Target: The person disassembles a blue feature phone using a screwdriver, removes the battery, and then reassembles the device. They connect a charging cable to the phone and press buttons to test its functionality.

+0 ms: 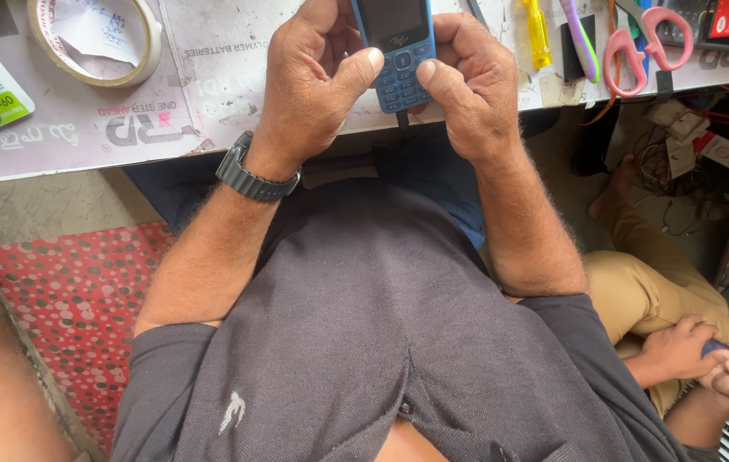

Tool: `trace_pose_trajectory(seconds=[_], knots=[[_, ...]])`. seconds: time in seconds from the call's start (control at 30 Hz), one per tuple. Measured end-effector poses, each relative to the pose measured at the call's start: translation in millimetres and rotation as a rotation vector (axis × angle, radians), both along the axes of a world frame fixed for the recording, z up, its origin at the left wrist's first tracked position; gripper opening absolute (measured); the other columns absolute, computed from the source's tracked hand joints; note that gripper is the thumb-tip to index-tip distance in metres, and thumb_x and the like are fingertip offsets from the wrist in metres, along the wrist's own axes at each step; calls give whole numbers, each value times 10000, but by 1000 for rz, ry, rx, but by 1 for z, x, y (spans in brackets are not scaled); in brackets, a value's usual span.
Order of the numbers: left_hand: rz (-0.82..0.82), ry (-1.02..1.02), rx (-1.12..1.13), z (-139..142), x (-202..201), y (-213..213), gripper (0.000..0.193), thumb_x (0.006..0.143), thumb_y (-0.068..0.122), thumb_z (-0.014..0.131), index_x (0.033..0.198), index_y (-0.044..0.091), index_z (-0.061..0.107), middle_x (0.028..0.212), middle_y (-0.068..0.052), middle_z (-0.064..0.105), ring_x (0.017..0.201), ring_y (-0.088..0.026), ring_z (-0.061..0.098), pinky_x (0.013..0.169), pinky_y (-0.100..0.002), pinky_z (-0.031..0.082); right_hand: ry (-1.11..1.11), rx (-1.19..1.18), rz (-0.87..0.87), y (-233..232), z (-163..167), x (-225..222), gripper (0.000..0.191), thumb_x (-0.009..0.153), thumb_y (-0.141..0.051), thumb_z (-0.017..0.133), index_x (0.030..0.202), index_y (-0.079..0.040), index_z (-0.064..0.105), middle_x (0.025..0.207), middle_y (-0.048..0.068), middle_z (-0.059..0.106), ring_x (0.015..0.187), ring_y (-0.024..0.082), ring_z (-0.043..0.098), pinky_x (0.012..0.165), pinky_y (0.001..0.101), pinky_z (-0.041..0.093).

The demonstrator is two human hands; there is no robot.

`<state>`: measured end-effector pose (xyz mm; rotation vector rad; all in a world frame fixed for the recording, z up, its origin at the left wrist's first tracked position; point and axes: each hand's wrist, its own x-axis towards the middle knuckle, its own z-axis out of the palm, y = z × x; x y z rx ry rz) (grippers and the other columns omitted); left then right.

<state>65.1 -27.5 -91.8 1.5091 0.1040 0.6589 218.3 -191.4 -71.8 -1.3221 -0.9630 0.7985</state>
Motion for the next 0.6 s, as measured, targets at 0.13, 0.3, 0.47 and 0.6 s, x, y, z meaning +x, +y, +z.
trace_pose_trajectory(seconds=[0.13,0.3,0.47,0.6], knots=[[0,-5,7,0,0,0,320,1086,-19,655,1385,47,562,1161,-98,693,1028,-146,739,879,-265,688,-2,14,6,0,0,0,283,1129,-119,549,1340,67,568,1046,153,743,871,148,756,758,292,666],[-3,-8,-6,1,0,0,310,1093,-27,655,1380,44,563,1160,-99,693,1047,-149,742,897,-284,652,32,-7,-17,0,2,-1,344,1064,-109,458,1336,60,586,1026,127,722,809,136,738,696,282,662],[3,4,-16,0,-1,0,309,1080,-33,663,1367,42,575,1129,-96,698,1013,-142,740,893,-272,697,-25,26,-4,1,1,0,348,1079,-112,450,1350,58,590,1009,124,714,856,146,743,752,294,676],[16,10,-6,-2,-1,0,266,1081,-39,674,1319,32,580,1123,-96,695,999,-141,725,907,-269,676,-28,17,-6,0,0,1,351,1072,-115,448,1341,57,592,1021,116,710,845,137,737,744,285,668]])
